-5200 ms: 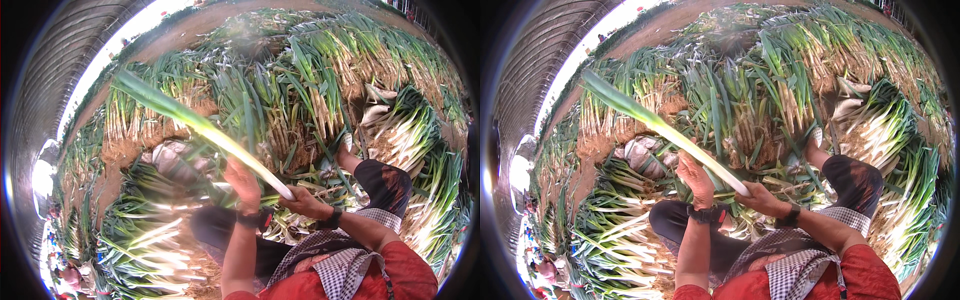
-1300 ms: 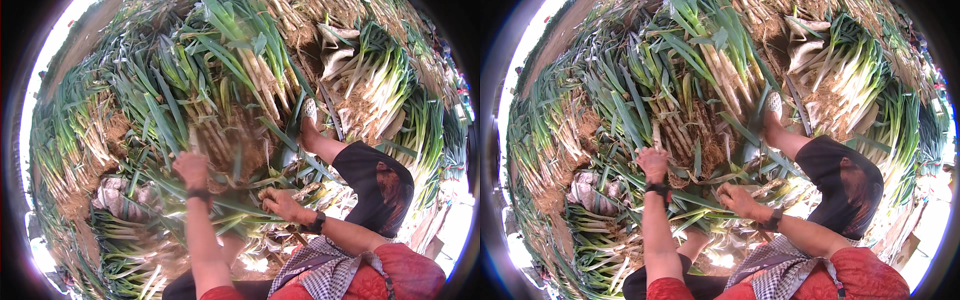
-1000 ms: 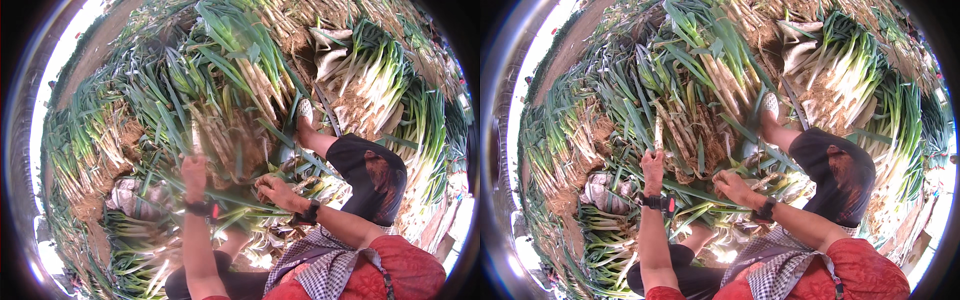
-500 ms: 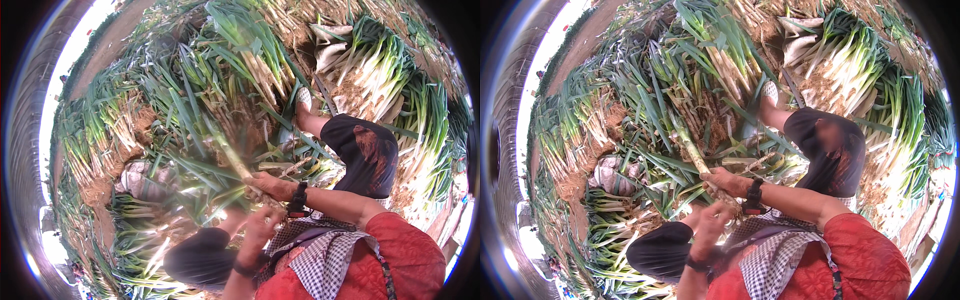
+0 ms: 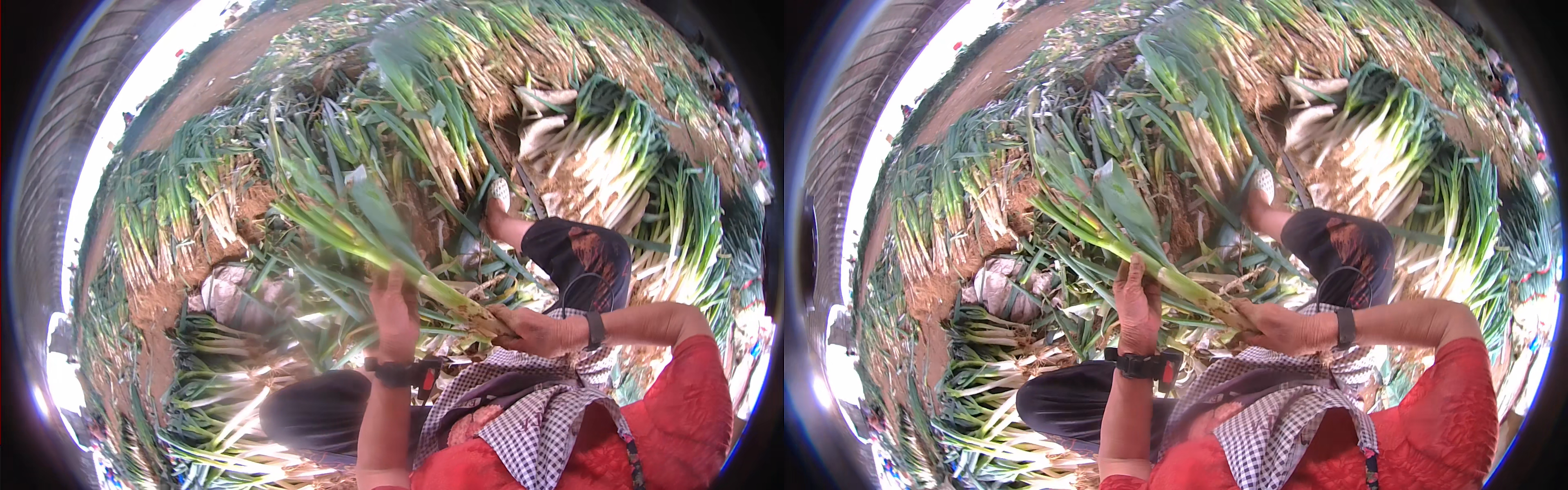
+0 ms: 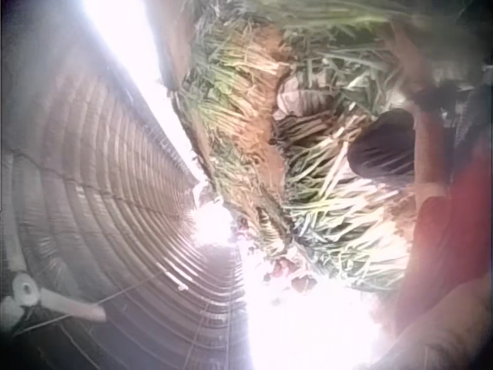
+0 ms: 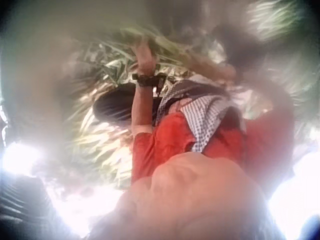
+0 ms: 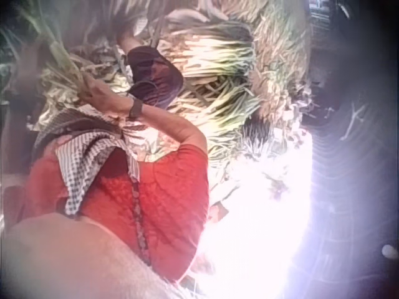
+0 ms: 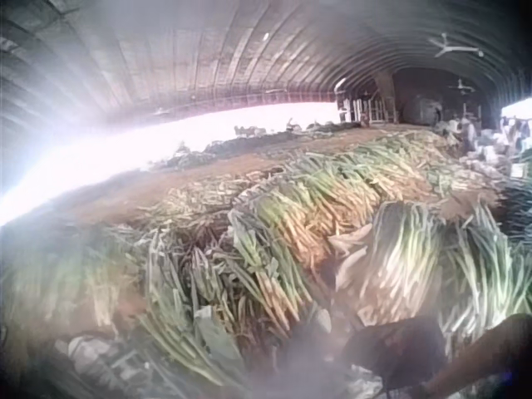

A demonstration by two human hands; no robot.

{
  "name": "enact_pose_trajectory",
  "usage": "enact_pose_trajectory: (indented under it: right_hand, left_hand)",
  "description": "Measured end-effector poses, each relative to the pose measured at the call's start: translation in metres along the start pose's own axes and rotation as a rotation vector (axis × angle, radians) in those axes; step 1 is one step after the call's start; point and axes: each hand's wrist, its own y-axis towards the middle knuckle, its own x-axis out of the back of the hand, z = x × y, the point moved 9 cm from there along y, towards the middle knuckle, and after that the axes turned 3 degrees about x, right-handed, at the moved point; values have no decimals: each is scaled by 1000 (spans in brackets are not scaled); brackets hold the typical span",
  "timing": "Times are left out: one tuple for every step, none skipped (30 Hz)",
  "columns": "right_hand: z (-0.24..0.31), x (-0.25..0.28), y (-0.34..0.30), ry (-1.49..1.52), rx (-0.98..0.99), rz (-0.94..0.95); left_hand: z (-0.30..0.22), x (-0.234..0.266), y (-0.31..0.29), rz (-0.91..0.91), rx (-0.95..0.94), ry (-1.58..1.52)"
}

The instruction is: The person picks up a leek by hand, peels away the outer layers, and wipes the white stalk before setting it down.

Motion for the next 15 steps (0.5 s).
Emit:
enact_pose_trajectory:
  right_hand:
    - [6, 0, 0, -20, 13, 13]
    - [5, 0, -1, -5, -68, 55]
    - [6, -5, 1, 15, -145, 94]
    - [4, -7, 5, 23, -79, 74]
    - [7, -6, 8, 12, -60, 87]
    - [1, -15, 6, 172, -219, 201]
    - [-6, -26, 0, 331, -381, 314]
    - [-5, -27, 1, 402, -334, 249]
    - [-9, -28, 0, 393, -333, 254]
    - [-11, -28, 0, 392, -316, 260]
    - [-13, -30, 1, 393, -301, 265]
    - [-7, -33, 6, 482, -221, 206]
    - [-8, -36, 8, 477, -221, 214]
    - [-8, -38, 10, 475, -225, 212]
    - [-8, -37, 13, 474, -229, 206]
  left_hand:
    - [-5, -4, -2, -2, -24, -13]
    - [-9, -10, -3, 41, -38, -54]
    - [-16, -14, -4, 83, -54, -85]
    - [-21, -15, -5, 96, -59, -82]
    - [-30, -12, -4, 90, -84, -83]
    - [-36, -15, -3, 101, -88, -98]
    - [-41, -17, -3, 111, -91, -112]
    - [-48, -19, -5, 124, -111, -99]
    - [-52, -22, -7, 122, -120, -105]
    - [-56, -27, -9, 136, -128, -125]
    - [-58, -30, -9, 150, -135, -145]
    - [-58, -24, -9, 144, -143, -148]
    - [-60, -12, -8, 101, -212, -19]
    - [-60, -1, -8, 58, -279, 110]
    - [-67, 8, -7, -29, -346, 400]
